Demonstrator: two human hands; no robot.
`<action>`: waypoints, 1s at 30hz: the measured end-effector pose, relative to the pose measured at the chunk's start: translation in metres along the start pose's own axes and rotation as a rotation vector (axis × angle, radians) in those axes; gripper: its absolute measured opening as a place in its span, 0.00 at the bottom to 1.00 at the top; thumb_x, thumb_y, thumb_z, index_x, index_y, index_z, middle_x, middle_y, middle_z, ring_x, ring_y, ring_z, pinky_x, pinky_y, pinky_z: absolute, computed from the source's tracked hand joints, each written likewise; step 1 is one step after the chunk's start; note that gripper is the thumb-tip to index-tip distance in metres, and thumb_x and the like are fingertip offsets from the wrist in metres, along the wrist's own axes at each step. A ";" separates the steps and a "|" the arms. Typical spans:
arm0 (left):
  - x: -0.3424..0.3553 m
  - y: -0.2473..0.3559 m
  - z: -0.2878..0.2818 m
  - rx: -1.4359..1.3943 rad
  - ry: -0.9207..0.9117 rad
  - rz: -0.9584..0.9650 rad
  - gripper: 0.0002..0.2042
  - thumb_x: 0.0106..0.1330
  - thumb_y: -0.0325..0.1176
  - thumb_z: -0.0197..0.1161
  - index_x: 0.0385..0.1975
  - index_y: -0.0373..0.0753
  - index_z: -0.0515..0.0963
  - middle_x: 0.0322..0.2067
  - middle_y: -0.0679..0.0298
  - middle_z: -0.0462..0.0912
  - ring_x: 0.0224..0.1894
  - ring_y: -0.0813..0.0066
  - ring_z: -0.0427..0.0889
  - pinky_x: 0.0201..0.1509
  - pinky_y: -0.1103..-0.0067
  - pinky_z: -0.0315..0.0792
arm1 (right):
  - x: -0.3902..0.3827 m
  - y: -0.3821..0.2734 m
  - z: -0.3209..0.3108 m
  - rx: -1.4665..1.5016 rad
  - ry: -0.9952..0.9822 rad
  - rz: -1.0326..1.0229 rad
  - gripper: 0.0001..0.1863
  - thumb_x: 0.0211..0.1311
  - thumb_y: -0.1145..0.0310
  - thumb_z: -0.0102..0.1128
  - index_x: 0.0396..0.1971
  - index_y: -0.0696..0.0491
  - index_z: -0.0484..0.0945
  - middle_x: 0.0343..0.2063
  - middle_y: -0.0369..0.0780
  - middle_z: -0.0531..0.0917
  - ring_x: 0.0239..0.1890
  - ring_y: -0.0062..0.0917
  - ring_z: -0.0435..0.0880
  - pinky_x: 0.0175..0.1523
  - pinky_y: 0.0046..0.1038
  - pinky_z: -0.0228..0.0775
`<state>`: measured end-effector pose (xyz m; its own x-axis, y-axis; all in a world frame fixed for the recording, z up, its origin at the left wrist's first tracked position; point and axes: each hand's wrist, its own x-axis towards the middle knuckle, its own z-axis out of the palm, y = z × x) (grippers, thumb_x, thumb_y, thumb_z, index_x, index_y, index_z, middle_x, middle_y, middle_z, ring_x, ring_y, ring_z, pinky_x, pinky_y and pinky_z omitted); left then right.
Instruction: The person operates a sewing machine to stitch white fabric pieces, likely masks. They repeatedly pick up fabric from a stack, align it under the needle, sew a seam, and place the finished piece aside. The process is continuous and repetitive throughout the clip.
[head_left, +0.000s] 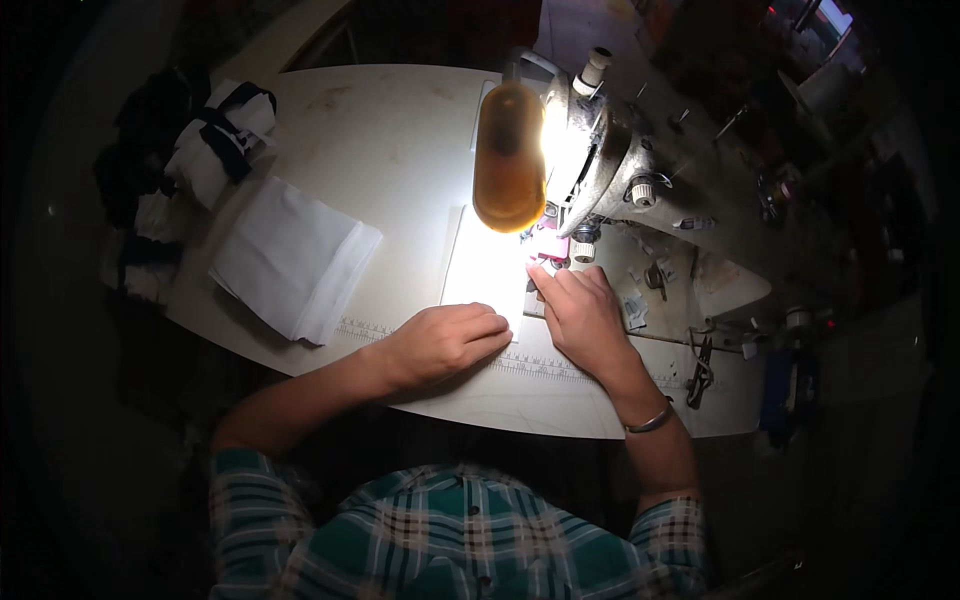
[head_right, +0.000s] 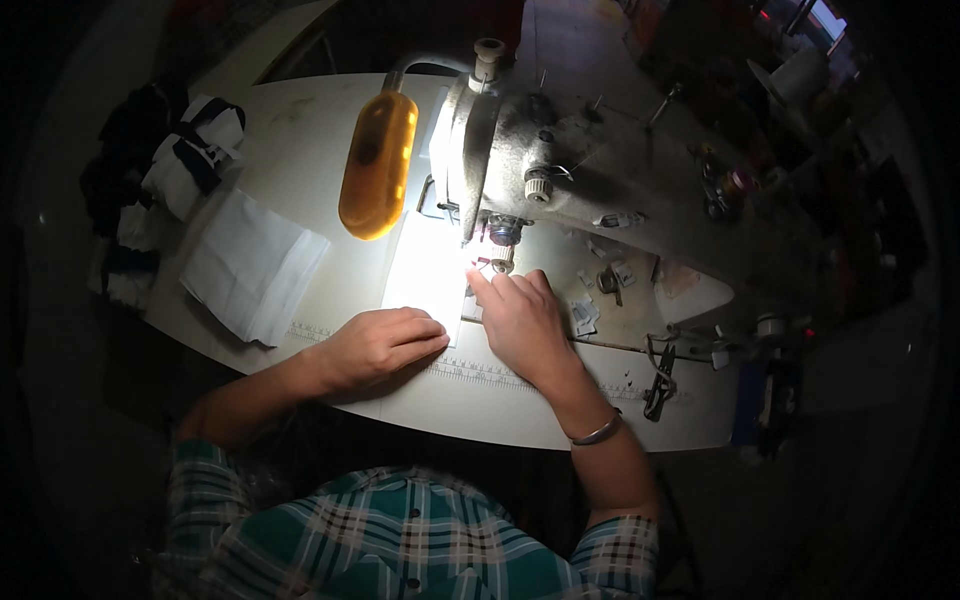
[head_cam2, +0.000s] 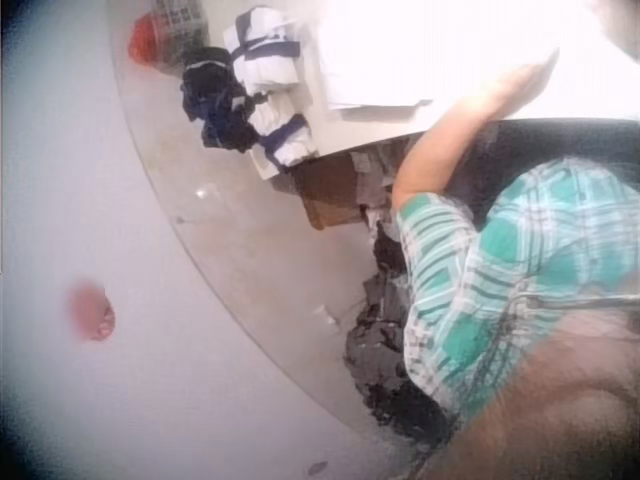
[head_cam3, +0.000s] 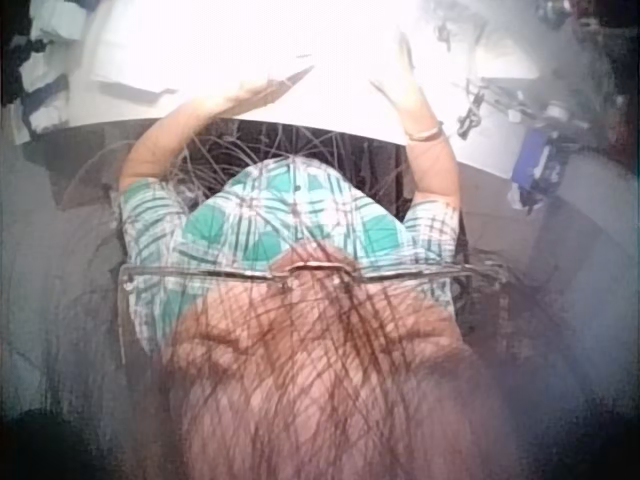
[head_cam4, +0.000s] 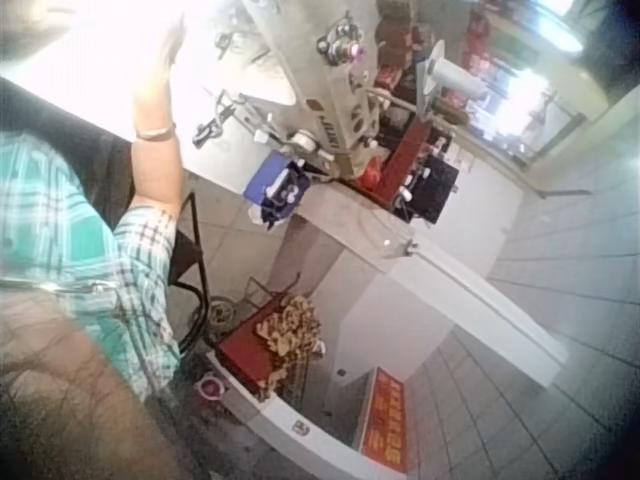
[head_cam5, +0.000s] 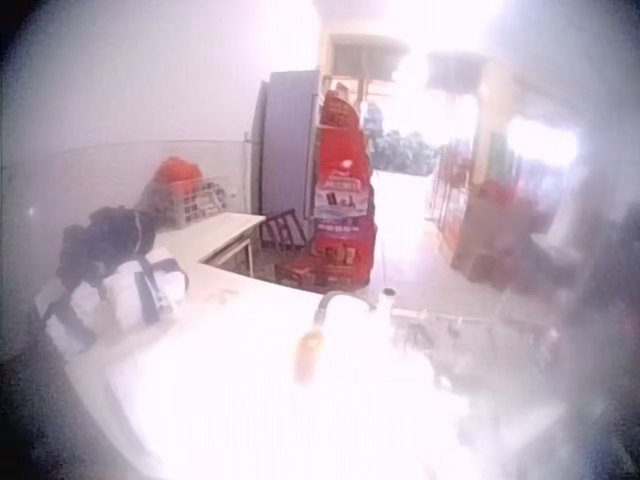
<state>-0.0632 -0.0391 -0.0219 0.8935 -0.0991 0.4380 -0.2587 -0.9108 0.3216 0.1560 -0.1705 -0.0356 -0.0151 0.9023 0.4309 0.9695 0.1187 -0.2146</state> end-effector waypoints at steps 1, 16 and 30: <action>0.000 0.000 -0.002 0.005 -0.013 0.002 0.13 0.65 0.24 0.69 0.49 0.30 0.85 0.46 0.55 0.86 0.48 0.61 0.87 0.48 0.71 0.85 | 0.000 -0.002 -0.002 0.007 -0.007 -0.009 0.23 0.64 0.78 0.57 0.59 0.50 0.84 0.28 0.37 0.76 0.34 0.31 0.77 0.49 0.33 0.66; 0.002 -0.008 -0.001 0.054 0.029 -0.025 0.14 0.66 0.23 0.69 0.51 0.30 0.84 0.46 0.55 0.86 0.50 0.58 0.87 0.51 0.69 0.85 | -0.004 -0.002 -0.006 0.026 -0.008 -0.085 0.22 0.64 0.75 0.59 0.58 0.49 0.85 0.29 0.37 0.76 0.33 0.32 0.75 0.46 0.34 0.66; 0.012 -0.019 0.002 0.064 0.079 -0.099 0.13 0.68 0.24 0.68 0.50 0.29 0.83 0.46 0.53 0.85 0.49 0.55 0.86 0.53 0.66 0.82 | -0.004 -0.001 -0.008 0.042 -0.020 -0.081 0.20 0.65 0.76 0.60 0.56 0.51 0.86 0.28 0.38 0.75 0.33 0.32 0.76 0.47 0.34 0.67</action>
<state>-0.0472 -0.0239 -0.0247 0.8812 0.0218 0.4722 -0.1446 -0.9386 0.3132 0.1570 -0.1776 -0.0302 -0.0982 0.8969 0.4312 0.9537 0.2086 -0.2167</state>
